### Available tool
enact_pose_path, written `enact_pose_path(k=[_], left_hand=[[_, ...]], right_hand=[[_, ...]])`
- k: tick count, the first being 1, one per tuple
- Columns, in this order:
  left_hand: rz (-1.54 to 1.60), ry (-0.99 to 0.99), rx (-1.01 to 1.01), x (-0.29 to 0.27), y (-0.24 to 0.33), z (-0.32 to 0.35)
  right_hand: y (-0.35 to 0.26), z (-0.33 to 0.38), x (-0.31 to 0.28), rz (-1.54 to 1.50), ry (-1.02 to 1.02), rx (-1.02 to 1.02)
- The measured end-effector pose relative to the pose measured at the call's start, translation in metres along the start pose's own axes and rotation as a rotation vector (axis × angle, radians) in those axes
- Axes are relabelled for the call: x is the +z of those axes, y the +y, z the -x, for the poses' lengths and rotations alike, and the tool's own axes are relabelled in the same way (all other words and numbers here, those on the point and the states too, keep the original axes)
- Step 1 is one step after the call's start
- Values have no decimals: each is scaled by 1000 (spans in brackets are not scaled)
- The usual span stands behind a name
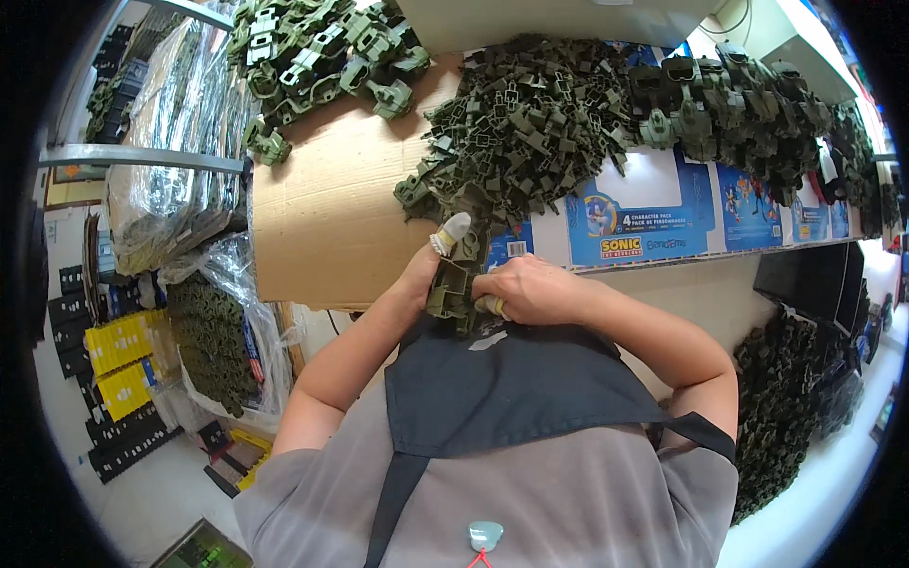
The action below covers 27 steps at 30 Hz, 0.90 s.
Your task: The person repeatedly picks up green plastic components from a large pile on a table and places them into a cardboard box. The task involves sorting and organizing the parts by hand in a repetitive manner.
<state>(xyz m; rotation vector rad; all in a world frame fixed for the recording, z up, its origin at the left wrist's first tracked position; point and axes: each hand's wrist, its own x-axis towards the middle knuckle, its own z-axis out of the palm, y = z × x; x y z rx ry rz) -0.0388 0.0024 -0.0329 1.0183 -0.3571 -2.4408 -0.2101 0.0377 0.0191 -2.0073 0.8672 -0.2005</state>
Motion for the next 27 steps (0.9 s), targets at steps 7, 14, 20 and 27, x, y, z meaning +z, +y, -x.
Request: enact_pose_path(k=[7,14,20,27], left_hand=[[-15,114,41,-21,-19,-3],[40,179,99,-30,-32,9],[-89,282,215,-33,-37,25],[241,288,549,-137,7,81]], right_hand=[[4,-11,15,-113,-72,48],[13,-12,30,-176,-91,57],[5,-18,40,-181,-113,-33],[76,-105,62,306,467,129]])
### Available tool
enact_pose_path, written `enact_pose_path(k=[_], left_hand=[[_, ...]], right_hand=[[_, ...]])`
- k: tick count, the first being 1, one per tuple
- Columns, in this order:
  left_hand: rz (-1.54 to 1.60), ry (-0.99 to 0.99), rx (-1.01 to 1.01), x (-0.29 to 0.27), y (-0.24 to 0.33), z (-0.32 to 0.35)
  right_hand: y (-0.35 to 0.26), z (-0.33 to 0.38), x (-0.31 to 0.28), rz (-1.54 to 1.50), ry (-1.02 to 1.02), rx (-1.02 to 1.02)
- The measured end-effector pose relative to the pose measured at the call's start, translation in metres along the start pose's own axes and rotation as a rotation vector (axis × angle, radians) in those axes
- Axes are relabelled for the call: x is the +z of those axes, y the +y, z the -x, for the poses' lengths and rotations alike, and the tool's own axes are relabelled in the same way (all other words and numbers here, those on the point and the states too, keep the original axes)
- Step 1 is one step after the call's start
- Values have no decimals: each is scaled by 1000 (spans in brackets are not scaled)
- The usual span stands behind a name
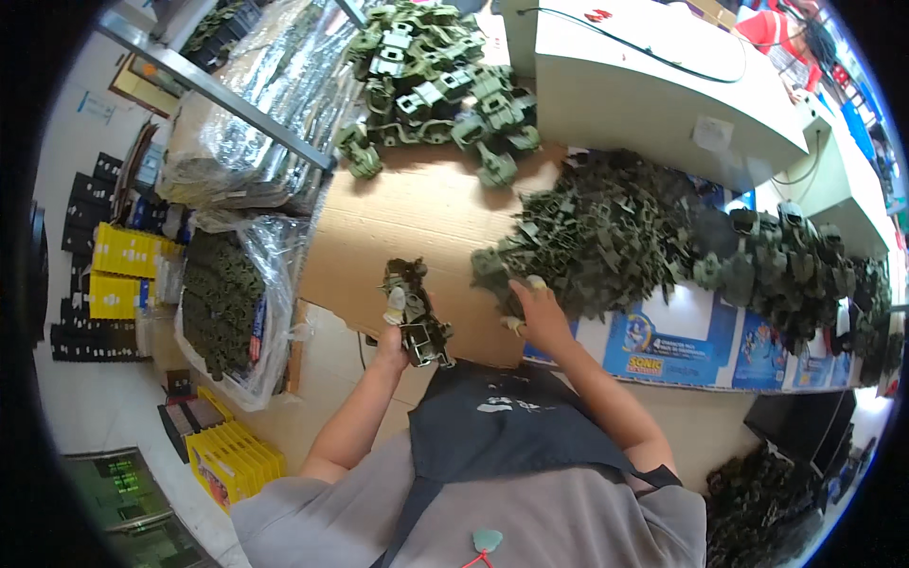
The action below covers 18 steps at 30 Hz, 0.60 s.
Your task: The person repeatedly picks up green plastic components from a large pile on a table and places them into a cardboard box. The task involves sorting and organizing the parts by hand in a repetitive manner.
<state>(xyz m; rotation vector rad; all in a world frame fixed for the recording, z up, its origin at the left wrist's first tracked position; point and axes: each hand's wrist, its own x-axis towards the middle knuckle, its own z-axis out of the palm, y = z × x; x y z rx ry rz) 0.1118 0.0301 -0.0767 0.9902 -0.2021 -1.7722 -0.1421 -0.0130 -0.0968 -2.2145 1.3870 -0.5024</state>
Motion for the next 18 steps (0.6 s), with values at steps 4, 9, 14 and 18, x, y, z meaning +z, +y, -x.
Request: enact_pose_path(k=[4,9,14,18], left_hand=[[-99,79,212,2,12,-18],[-137,6,152,14,-8,-8],[-113,-198,219,88,-33,-8],[-489,-246,538,91,-58,-17]], right_hand=[[29,4,58,77,3,26],[-22,6,-20,-1075,104,248],[-63,31,-50,-623,37,72],[-68,45,-64,-434,70,51]])
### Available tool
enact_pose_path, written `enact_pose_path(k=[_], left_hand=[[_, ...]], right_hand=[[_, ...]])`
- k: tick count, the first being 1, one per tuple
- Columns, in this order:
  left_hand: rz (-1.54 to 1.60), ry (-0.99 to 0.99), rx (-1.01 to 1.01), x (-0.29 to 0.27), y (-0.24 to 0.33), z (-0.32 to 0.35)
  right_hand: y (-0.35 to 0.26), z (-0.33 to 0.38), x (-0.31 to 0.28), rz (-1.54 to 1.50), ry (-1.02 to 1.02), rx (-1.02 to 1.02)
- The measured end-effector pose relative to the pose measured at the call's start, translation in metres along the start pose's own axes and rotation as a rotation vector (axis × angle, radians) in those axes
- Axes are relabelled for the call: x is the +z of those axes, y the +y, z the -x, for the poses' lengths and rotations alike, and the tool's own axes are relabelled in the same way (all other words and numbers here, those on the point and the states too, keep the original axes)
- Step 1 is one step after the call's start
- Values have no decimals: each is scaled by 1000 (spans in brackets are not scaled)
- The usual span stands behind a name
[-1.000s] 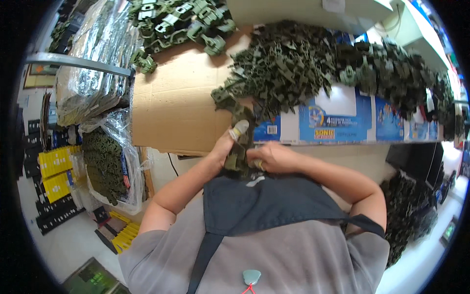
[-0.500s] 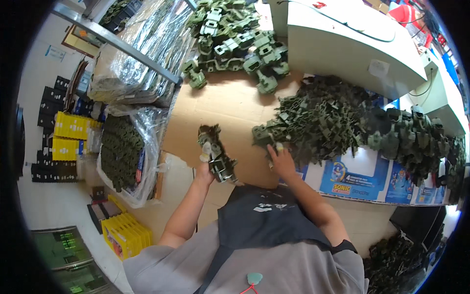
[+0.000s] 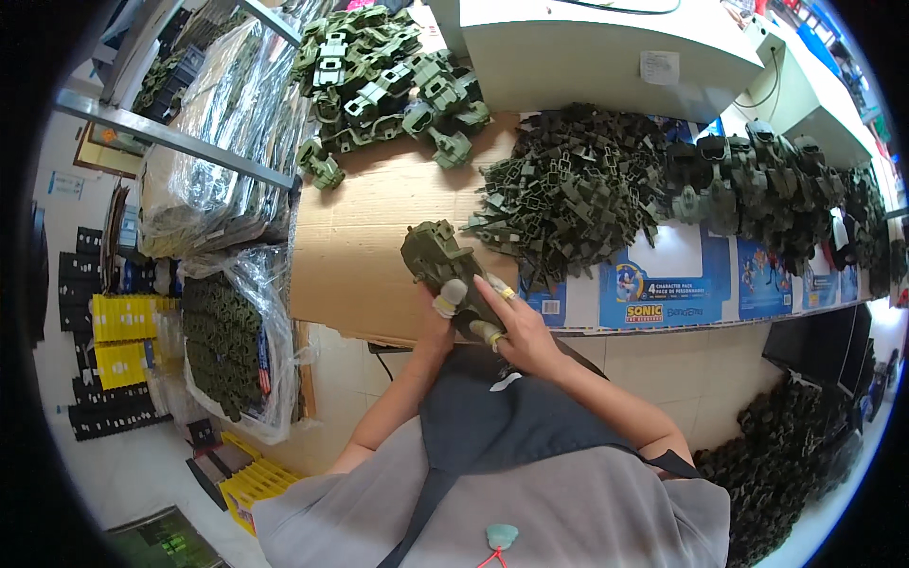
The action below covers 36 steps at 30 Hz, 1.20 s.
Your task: The person repeatedly picks up green plastic components from a large pile on a table and places them into a cardboard box. The task involves sorting and organizing the parts by hand in a repetitive manner.
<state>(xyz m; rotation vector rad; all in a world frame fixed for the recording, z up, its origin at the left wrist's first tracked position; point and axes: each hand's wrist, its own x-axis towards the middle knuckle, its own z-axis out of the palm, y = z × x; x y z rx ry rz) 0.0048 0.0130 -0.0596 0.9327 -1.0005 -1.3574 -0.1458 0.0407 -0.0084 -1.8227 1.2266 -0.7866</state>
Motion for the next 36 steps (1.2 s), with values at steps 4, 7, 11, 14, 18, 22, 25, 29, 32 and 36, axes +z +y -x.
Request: enact_pose_path(k=[4,7,11,14,18,22,25,29,32,36], left_hand=[[32,134,-172,16,3,-1],[73,147,-181,15,5,-7],[277,-49,-227,39,28,-7],[-174,-125,-518,18,20,-5],[-964,-471,-553,28,89,-6],[-1429,-950,317,73,75,-19],[-1168,-1205,-24,60,50,-20],[-1082,-1244,-206,57,42,-10],[-1094,-1239,-203,57,38,-8],[-960,-1145,-170,55,38,-4]], right_hand=[[4,7,-11,-105,-84,42],[19,7,-24,-525,30,107],[43,10,-18,-920,-85,405],[59,15,-34,-602,-49,335],[39,24,-76,-55,-85,347],[30,33,-87,64,-256,212],[33,44,-86,-16,-403,237],[41,68,-63,124,-389,186],[43,66,-63,43,-389,253],[47,67,-59,-105,-333,264]])
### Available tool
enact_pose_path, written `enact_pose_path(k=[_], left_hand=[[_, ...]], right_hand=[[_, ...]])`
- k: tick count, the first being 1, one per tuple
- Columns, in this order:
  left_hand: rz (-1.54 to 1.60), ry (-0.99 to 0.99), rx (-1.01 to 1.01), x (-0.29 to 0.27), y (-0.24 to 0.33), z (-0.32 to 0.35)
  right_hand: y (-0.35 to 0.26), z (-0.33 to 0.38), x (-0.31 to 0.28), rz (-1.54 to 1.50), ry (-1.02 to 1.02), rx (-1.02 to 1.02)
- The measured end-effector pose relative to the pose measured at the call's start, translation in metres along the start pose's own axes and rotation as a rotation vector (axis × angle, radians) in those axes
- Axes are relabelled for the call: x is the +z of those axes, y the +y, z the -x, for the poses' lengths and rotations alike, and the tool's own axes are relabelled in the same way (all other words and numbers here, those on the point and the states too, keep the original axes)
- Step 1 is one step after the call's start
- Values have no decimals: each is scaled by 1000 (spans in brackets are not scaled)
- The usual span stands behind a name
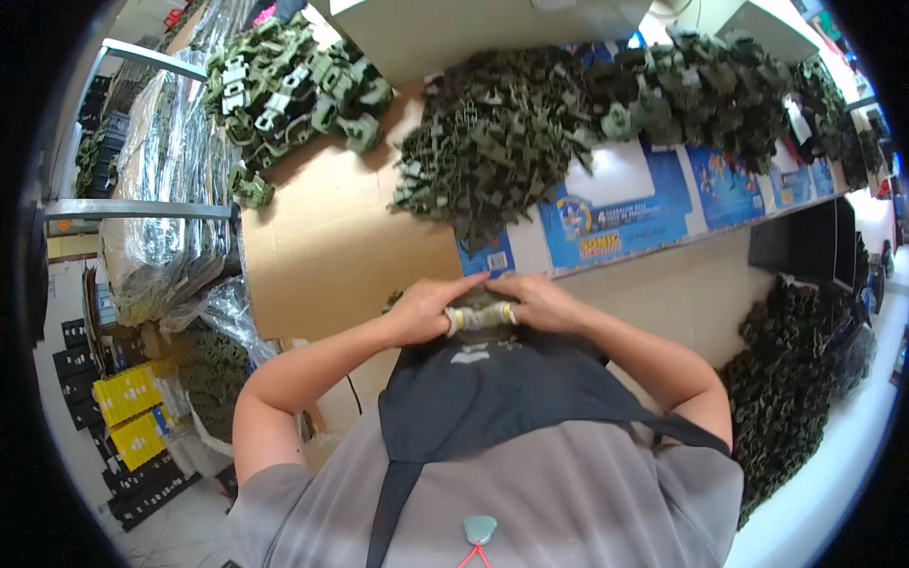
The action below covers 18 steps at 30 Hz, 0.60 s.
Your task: The person repeatedly picks up green plastic components from a large pile on a table and places them into a cardboard box. The task involves sorting and organizing the parts by hand in a repetitive manner.
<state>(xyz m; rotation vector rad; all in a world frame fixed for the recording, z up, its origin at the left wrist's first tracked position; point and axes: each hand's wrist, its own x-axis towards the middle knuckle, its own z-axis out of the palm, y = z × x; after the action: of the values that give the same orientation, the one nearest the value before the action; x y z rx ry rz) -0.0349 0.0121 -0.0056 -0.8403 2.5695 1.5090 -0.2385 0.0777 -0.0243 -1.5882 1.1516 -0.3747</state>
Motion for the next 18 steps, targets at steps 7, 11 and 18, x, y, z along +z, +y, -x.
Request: enact_pose_path(k=[7,11,18], left_hand=[[186,192,-110,-59,7,38],[558,332,-165,-15,-11,39],[440,449,-165,11,-2,24]], right_hand=[[-7,12,-39,14,111,-70],[24,11,-30,-56,141,-56],[-56,-19,-11,417,331,-354]])
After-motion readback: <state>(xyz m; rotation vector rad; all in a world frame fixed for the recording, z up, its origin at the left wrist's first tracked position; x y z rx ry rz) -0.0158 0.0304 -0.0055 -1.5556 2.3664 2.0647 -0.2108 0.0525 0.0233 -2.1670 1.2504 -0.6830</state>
